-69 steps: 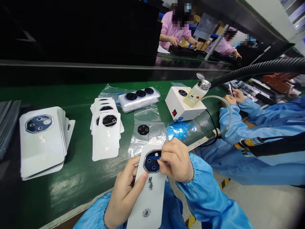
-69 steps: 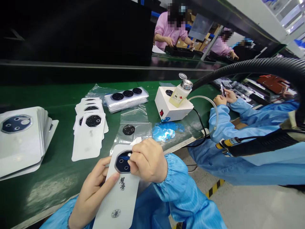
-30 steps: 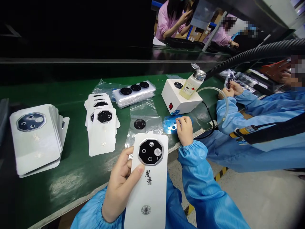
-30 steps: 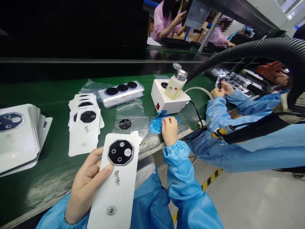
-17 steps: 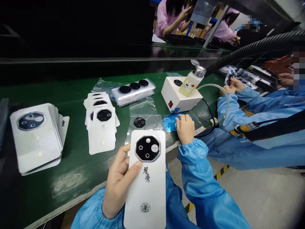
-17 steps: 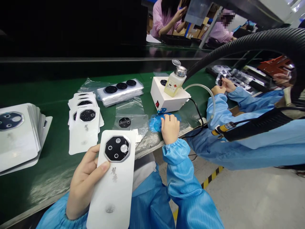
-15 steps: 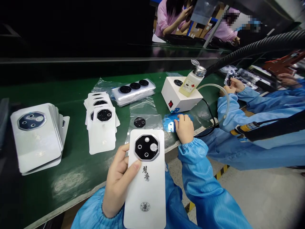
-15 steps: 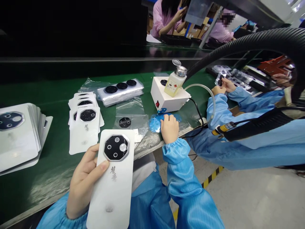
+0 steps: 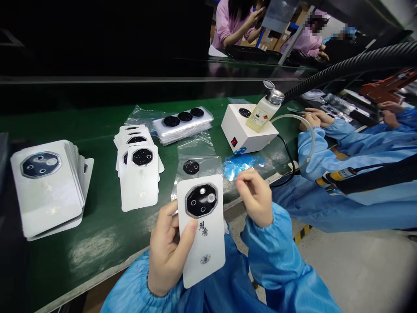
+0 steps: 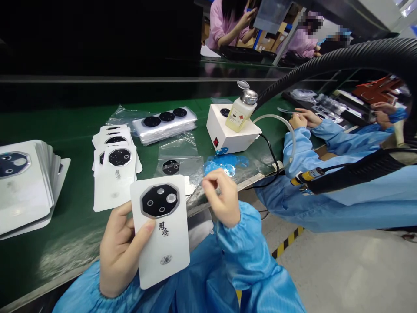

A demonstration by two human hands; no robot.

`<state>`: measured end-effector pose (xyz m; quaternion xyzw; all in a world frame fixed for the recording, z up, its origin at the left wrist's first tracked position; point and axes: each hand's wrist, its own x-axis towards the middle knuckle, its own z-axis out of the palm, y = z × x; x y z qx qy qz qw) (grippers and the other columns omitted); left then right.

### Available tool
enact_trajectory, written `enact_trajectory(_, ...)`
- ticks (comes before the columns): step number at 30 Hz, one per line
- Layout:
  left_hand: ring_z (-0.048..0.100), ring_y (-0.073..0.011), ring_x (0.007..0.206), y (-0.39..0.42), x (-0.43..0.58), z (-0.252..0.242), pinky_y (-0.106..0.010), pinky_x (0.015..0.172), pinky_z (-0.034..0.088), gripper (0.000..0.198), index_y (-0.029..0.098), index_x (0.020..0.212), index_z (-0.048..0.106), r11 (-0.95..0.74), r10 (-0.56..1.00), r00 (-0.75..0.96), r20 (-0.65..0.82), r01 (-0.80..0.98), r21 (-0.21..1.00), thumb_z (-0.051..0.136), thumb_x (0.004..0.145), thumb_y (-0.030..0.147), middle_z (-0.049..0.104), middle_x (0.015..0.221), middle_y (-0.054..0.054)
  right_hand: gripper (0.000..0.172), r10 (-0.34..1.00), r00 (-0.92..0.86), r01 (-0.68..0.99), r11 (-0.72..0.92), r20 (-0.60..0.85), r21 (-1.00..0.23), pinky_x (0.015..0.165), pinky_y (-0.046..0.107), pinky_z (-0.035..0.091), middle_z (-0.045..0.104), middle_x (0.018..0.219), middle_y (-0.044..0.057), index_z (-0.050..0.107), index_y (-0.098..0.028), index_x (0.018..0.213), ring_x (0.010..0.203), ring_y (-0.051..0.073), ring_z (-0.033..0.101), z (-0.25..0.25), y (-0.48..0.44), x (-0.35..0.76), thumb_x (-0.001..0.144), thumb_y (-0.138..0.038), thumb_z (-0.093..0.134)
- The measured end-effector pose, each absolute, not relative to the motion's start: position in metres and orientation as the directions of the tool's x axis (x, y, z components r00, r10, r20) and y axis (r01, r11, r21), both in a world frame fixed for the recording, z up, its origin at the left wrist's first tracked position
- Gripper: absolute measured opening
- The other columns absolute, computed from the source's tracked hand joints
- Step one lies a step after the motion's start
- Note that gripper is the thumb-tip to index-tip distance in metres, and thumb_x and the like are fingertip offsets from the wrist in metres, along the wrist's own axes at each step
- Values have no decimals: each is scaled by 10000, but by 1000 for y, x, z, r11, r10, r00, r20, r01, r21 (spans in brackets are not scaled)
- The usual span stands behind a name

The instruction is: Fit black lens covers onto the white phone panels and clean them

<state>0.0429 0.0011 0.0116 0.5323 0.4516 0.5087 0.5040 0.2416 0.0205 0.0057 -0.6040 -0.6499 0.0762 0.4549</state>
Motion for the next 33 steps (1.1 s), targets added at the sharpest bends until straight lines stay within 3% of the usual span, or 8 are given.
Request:
enact_trajectory(4, 652, -120, 559, 2, 40, -2, -209, 520, 524, 314, 201, 1148, 520, -322, 945, 105, 308, 161, 933, 556, 836, 182, 717, 887, -31, 64, 861, 87, 513, 393, 502, -763, 641, 261, 417, 498, 752, -12, 499, -231, 817, 715, 121, 487, 18, 5, 213, 878, -250, 489)
enact_trajectory(9, 703, -164, 651, 4, 38, -5, -199, 518, 532, 301, 133, 1121, 532, -472, 881, 132, 455, 322, 820, 555, 823, 172, 726, 903, -85, 94, 927, 105, 250, 325, 359, -912, 615, 259, 379, 457, 766, -17, 487, -215, 787, 689, 112, 438, 18, 10, 201, 819, -231, 573)
enact_trajectory(17, 693, -170, 594, 4, 37, -5, -257, 569, 560, 283, 127, 1111, 555, -561, 819, 148, 554, 407, 721, 539, 832, 172, 742, 828, -80, 160, 941, 142, 241, 267, 306, -933, 590, 250, 352, 427, 729, -32, 453, -208, 724, 657, 102, 413, 17, 11, 197, 776, -213, 605)
enact_trajectory(28, 679, -181, 552, 4, 36, -14, -281, 554, 552, 211, 126, 1001, 614, -526, 834, 104, 543, 449, 722, 581, 808, 205, 735, 750, -73, 143, 932, 144, 189, 303, 332, -934, 594, 248, 344, 413, 731, -36, 423, -211, 748, 645, 95, 405, 13, 11, 196, 786, -158, 550)
enact_trajectory(33, 712, -188, 685, 3, 37, -6, -253, 572, 569, 300, 153, 1134, 535, -417, 909, 106, 404, 286, 863, 548, 836, 184, 732, 899, -79, 89, 926, 142, 169, 326, 351, -930, 603, 259, 350, 428, 735, -25, 471, -214, 775, 670, 110, 419, 15, 8, 196, 803, -181, 549)
